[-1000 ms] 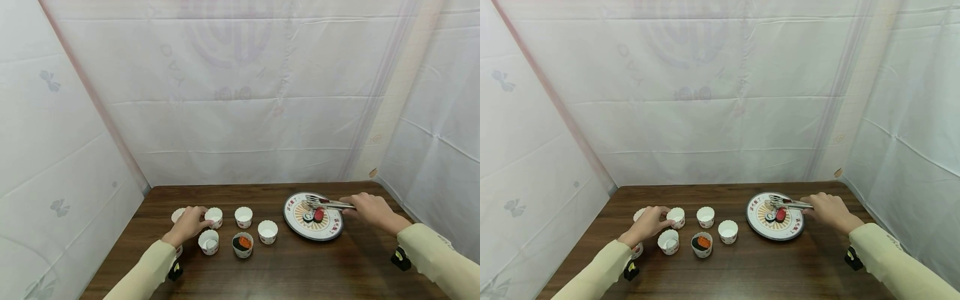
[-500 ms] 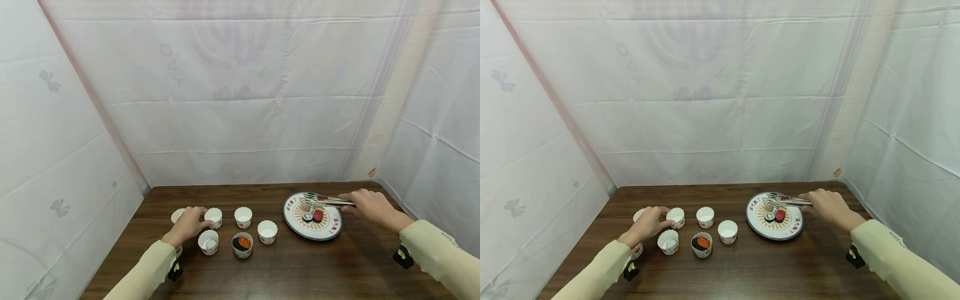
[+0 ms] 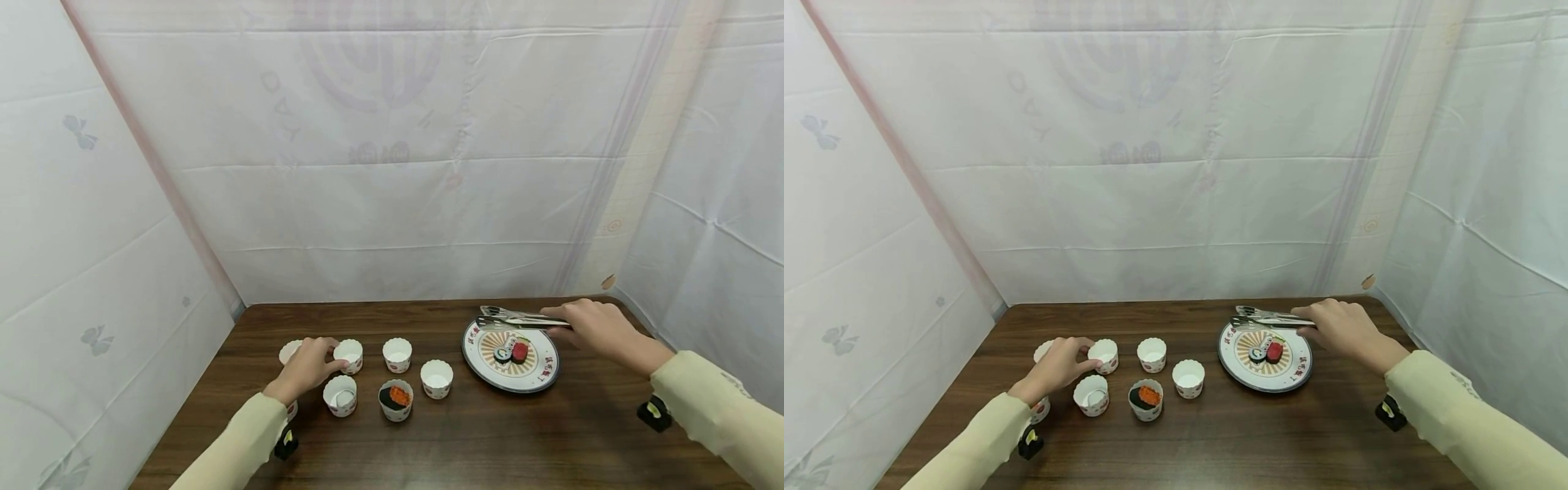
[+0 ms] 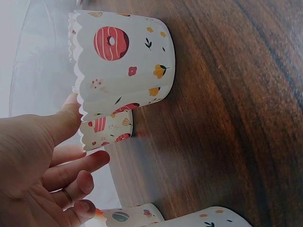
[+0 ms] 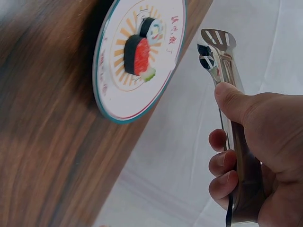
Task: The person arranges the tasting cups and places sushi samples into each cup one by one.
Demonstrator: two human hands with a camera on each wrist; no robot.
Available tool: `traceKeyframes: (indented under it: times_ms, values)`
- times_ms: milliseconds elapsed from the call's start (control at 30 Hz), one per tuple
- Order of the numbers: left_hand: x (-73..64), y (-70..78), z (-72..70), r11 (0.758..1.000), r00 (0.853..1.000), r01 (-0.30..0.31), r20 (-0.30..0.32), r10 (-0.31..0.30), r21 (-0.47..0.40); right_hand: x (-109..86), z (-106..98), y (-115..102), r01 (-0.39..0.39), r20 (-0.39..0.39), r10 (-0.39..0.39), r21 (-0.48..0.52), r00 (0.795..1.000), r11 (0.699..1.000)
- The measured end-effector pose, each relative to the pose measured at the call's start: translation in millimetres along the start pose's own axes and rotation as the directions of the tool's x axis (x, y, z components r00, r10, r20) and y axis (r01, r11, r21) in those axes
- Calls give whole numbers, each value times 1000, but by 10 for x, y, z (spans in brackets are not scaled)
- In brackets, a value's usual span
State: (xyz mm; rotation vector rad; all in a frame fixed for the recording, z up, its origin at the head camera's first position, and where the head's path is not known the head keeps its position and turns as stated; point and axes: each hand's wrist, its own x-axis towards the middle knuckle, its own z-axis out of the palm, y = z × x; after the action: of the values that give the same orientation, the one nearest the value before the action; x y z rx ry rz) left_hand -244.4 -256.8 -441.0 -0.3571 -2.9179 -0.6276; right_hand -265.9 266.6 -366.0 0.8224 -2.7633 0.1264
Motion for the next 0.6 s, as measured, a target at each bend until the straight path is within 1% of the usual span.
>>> traceKeyframes:
  times_ms: [233,600]
  values:
    - [4,-6,11,1000,1000,4,-8,-4,3,74,-27,-114,53,-24,-53,3,998,999]
    - [1,-23,28,1000,1000,-4,-12,4,3,221,-35,-321,71,-11,-71,22,997,997]
